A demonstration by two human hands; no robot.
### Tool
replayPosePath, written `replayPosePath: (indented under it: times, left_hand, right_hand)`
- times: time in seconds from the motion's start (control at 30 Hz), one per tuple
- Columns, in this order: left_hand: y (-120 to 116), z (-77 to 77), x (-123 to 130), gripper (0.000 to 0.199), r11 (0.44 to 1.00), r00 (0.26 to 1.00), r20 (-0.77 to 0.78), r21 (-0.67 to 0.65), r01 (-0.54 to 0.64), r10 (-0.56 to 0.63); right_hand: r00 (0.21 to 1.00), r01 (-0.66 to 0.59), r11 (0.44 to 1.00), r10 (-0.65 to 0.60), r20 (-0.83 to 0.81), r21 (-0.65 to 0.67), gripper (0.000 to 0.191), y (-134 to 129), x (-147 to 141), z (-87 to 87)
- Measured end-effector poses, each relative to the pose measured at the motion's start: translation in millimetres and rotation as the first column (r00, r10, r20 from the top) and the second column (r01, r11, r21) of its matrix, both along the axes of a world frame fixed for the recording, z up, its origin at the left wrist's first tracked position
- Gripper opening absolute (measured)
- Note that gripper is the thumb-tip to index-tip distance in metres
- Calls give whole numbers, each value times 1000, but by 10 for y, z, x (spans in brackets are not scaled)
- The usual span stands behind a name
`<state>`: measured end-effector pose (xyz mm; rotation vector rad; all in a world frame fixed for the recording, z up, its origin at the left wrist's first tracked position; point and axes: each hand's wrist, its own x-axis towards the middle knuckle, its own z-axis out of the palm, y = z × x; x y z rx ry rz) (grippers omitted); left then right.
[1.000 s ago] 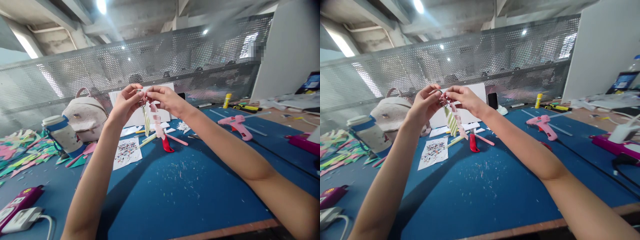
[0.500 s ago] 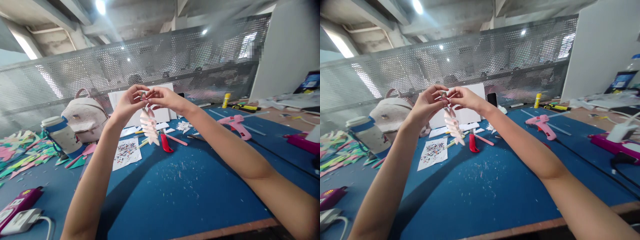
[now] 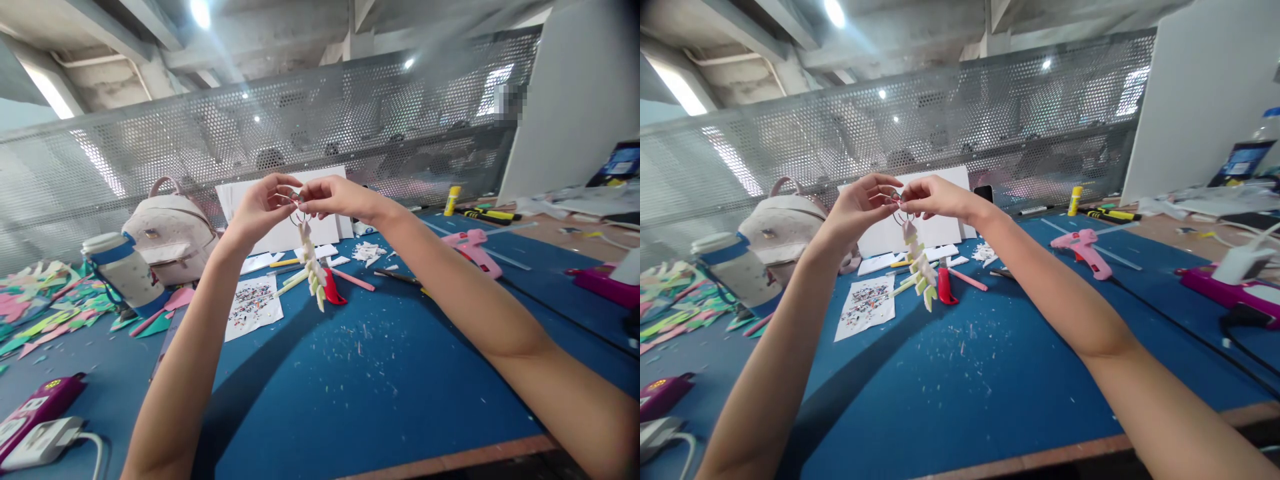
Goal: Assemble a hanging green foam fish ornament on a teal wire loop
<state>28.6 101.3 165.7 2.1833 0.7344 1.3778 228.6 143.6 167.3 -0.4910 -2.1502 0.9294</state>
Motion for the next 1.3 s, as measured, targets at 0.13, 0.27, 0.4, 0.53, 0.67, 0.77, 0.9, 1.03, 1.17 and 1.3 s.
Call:
replayPosePath:
  times: [0.13,0.27,0.4,0.53,0.67,0.77,0.9,1.03,1.17,1.3]
  left_hand:
    - [2,-6,20,26,994,996,22,51,-92,91]
    - [-21,-11,75,19,980,985,74,110,-166,159]
    - [-28,-19,84,8,974,976,123,117,-194,180]
    - [-25,-30,47,13,985,980,128,59,-164,155]
    - [-21,-33,23,23,992,985,114,-2,-126,126]
    - [-8,-23,12,22,988,979,135,4,-152,150]
    - [2,-10,-11,23,982,968,168,-1,-191,188]
    - [15,-26,-43,26,987,970,196,-108,-122,141]
    - [52,-48,-93,25,972,966,250,-234,0,60]
    - [69,-44,-132,17,931,952,304,-337,137,-30]
  right_hand:
    - [999,-7,999,8,-35,34,12,-28,-5,3]
    - [998,-5,997,9,-56,75,15,-61,-28,-3]
    - [998,2,993,6,-64,120,24,-128,-41,17]
    - [996,33,989,-20,-90,147,28,-167,-33,37]
    - [991,62,988,-44,-124,139,29,-139,-26,41]
    - [989,66,989,-48,-139,129,30,-111,-29,41]
    - [986,67,989,-46,-161,130,28,-94,-25,41]
    - [984,71,988,-48,-170,135,26,-88,-12,41]
    - [982,89,987,-64,-179,137,25,-81,-2,43]
    - [979,101,985,-74,-188,140,26,-67,5,43]
